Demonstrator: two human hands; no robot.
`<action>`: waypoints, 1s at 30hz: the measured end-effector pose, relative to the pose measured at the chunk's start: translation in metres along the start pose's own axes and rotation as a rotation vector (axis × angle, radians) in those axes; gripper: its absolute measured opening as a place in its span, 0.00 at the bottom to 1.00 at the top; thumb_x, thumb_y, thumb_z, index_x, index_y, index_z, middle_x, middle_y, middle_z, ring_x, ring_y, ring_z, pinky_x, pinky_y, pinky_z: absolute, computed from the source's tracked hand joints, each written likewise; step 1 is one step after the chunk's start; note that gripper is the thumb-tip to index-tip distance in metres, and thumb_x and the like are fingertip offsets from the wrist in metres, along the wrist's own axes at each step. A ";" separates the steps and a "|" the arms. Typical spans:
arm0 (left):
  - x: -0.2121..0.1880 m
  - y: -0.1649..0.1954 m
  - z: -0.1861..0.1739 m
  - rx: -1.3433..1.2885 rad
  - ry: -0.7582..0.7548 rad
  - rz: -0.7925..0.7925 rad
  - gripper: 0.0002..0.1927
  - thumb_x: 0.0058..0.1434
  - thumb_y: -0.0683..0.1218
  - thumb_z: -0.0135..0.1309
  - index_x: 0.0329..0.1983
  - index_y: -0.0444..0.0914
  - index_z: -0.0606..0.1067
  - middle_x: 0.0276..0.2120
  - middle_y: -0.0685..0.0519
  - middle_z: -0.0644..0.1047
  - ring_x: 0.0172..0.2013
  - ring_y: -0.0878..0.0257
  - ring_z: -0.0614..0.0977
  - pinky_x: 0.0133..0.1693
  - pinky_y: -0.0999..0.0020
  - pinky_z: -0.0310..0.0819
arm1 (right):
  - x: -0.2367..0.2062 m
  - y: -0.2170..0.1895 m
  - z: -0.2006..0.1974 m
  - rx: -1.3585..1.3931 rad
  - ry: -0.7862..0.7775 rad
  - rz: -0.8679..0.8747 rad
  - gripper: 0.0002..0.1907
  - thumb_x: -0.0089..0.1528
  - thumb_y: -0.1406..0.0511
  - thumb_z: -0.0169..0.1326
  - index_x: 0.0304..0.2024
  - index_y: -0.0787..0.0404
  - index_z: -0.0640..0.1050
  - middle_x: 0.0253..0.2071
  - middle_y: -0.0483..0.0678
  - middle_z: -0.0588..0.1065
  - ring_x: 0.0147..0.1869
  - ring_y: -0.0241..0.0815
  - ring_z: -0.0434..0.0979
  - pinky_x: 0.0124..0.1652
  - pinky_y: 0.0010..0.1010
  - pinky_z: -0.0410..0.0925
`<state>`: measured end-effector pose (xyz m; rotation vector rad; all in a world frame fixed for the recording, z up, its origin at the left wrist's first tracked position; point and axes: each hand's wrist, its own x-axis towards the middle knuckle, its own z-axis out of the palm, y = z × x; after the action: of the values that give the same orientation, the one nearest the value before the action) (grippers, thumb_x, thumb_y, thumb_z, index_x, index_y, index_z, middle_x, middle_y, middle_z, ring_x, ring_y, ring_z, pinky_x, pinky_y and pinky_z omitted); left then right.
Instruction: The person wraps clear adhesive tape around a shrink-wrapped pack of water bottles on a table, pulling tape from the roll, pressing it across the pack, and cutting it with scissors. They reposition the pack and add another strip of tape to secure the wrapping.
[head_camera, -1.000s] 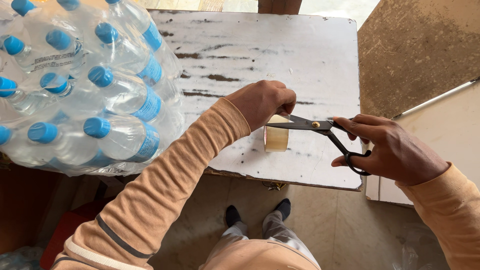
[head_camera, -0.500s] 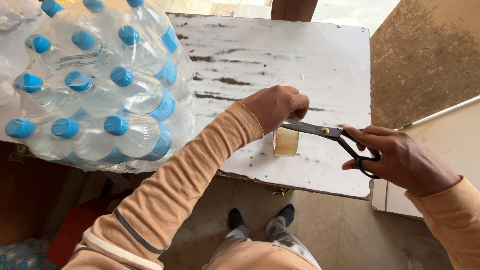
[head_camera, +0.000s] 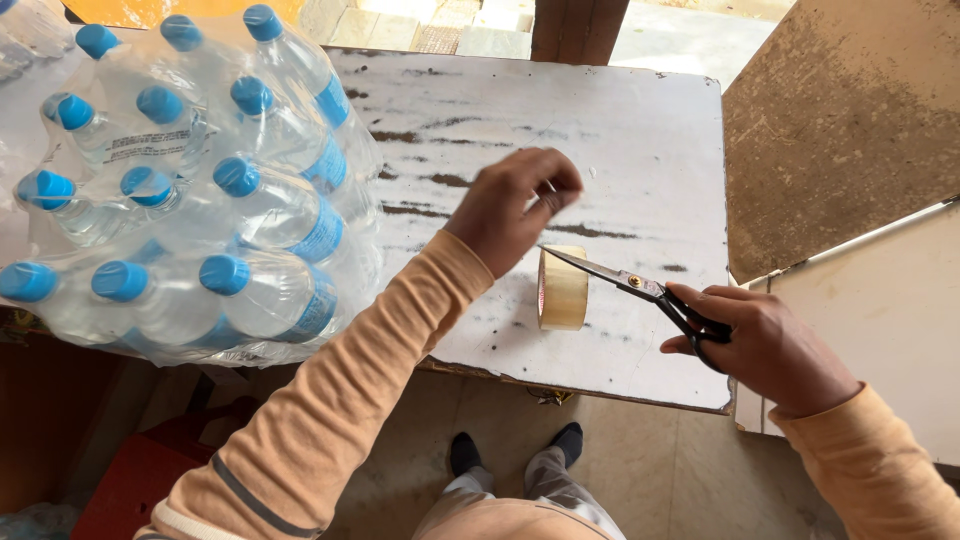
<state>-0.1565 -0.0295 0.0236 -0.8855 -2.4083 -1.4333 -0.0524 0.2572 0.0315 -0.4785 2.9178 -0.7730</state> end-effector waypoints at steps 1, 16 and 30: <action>-0.003 -0.002 -0.001 -0.043 0.061 -0.029 0.03 0.68 0.42 0.57 0.40 0.38 0.75 0.37 0.53 0.81 0.37 0.64 0.84 0.40 0.70 0.83 | -0.004 0.000 0.003 0.028 0.021 0.013 0.31 0.49 0.59 0.72 0.54 0.57 0.81 0.25 0.51 0.77 0.22 0.43 0.73 0.25 0.35 0.68; -0.078 -0.011 0.009 -1.114 0.538 -0.772 0.09 0.64 0.42 0.57 0.47 0.38 0.77 0.41 0.57 0.79 0.43 0.67 0.79 0.46 0.67 0.74 | -0.015 0.017 0.065 0.126 0.172 0.503 0.33 0.55 0.59 0.69 0.60 0.64 0.76 0.21 0.51 0.73 0.24 0.40 0.65 0.27 0.34 0.65; -0.102 0.026 0.022 -0.913 0.526 -0.890 0.11 0.57 0.45 0.66 0.39 0.41 0.76 0.35 0.60 0.79 0.36 0.73 0.78 0.38 0.72 0.75 | 0.013 0.023 0.085 -0.122 0.086 0.413 0.24 0.57 0.56 0.66 0.49 0.64 0.78 0.31 0.56 0.78 0.34 0.56 0.78 0.35 0.48 0.69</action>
<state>-0.0566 -0.0418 -0.0148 0.5803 -1.6972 -2.6994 -0.0571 0.2323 -0.0539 0.1562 2.9968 -0.5713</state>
